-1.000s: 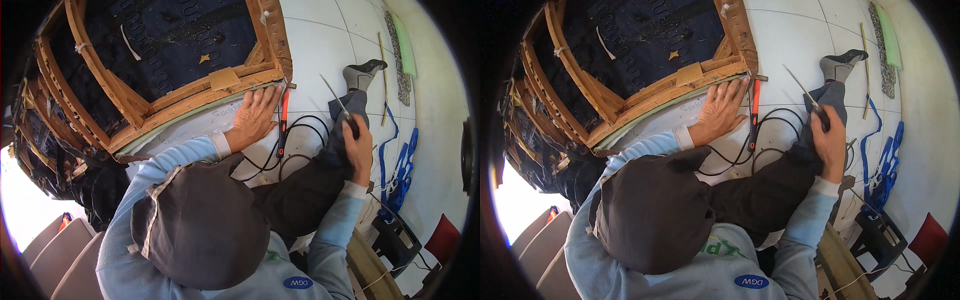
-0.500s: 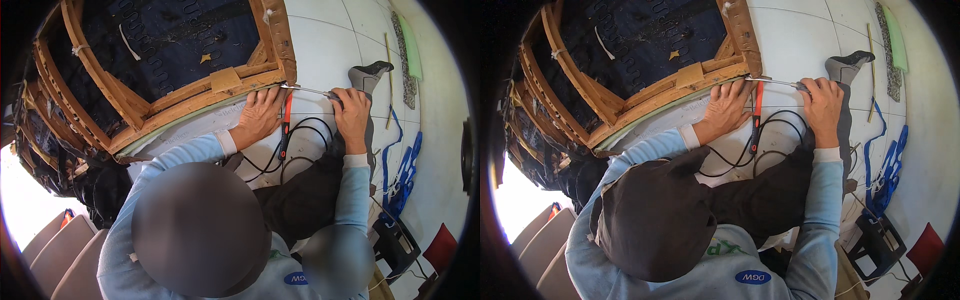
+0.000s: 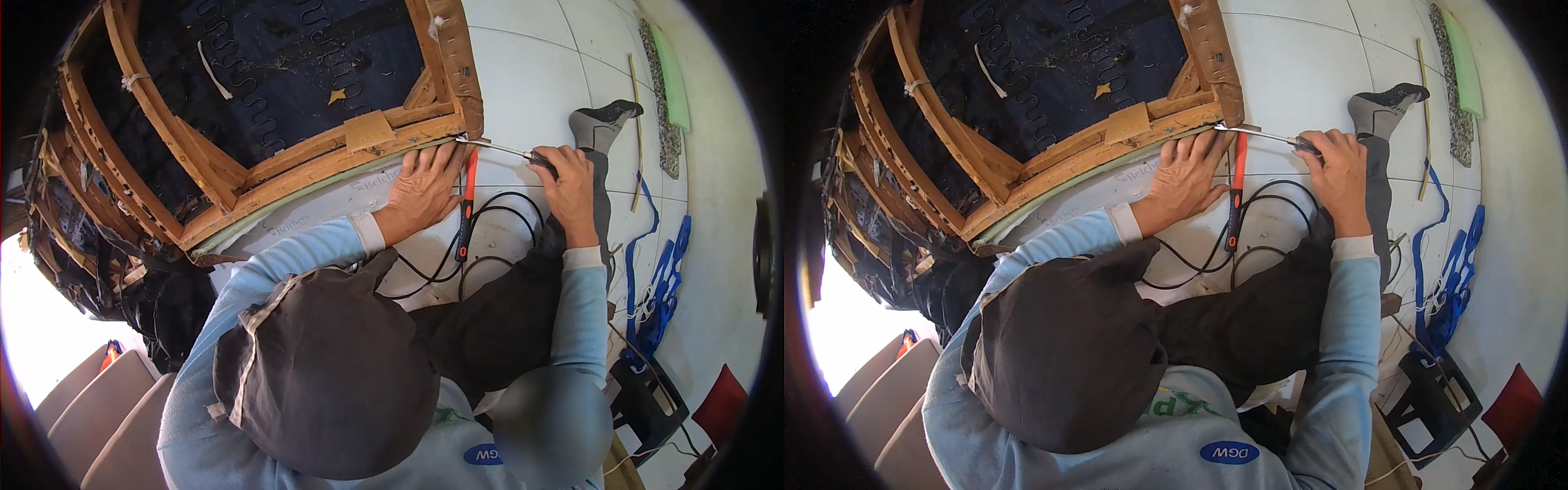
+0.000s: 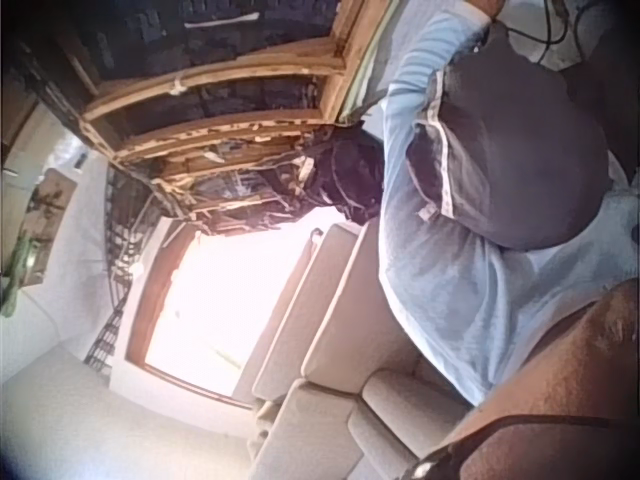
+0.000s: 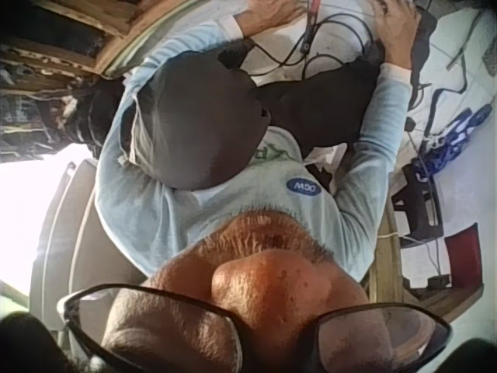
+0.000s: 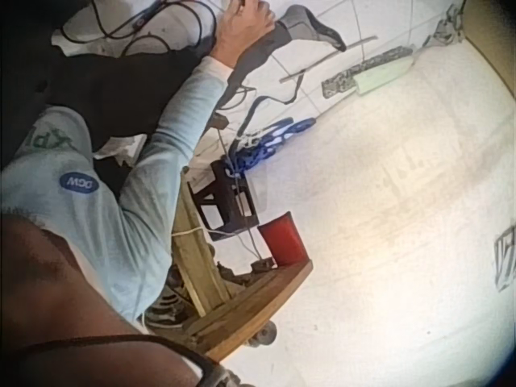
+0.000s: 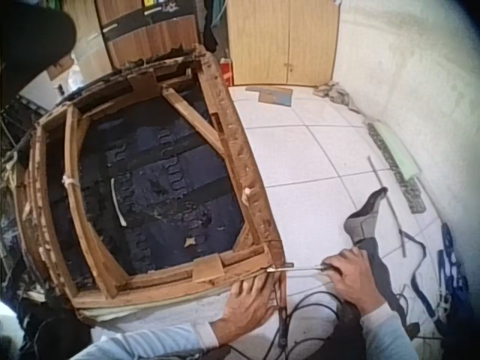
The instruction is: The person sits on the floor and uses a screwdriver to remove staples from the wooden frame of an overturned sofa. They then use a hammer to pry and remove remaining staples and debris from the frame's edge.
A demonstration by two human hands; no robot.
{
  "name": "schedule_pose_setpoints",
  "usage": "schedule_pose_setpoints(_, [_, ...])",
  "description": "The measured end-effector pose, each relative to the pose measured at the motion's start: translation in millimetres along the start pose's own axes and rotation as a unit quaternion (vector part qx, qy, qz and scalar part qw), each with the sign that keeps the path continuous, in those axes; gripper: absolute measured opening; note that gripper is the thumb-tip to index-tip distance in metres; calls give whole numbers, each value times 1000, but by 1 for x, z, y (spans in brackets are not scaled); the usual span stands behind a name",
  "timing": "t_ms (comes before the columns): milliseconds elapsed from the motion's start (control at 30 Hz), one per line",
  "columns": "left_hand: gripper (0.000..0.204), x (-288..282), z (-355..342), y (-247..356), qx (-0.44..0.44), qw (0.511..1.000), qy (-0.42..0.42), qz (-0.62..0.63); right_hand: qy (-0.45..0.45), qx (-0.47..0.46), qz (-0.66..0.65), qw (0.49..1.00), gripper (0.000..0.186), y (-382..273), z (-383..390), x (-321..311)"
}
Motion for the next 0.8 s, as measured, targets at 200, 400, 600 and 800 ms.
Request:
schedule_pose_setpoints(200, [99,-2,1,-3,2,1000,-4,12,9,-69,60,996,26,-13,-8,-8])
schedule_pose_setpoints(400, [100,0,3,-3,7,1000,-13,2,19,-42,40,998,24,-13,10,-6])
schedule_pose_setpoints(600, [104,-3,1,-3,8,1000,7,-11,-17,12,-72,997,25,3,0,-6])
schedule_pose_setpoints(800, [105,-3,0,-1,12,1000,3,-21,-25,-151,6,988,26,-18,-24,-19])
Point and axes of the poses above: each hand's wrist, its own z-axis away from the middle knuckle, its own x-axis out of the palm, y = z × x, the point moved 9 cm from there along -z, towards the middle knuckle, and after that the axes turned 14 degrees about -z, right-handed, at the moved point
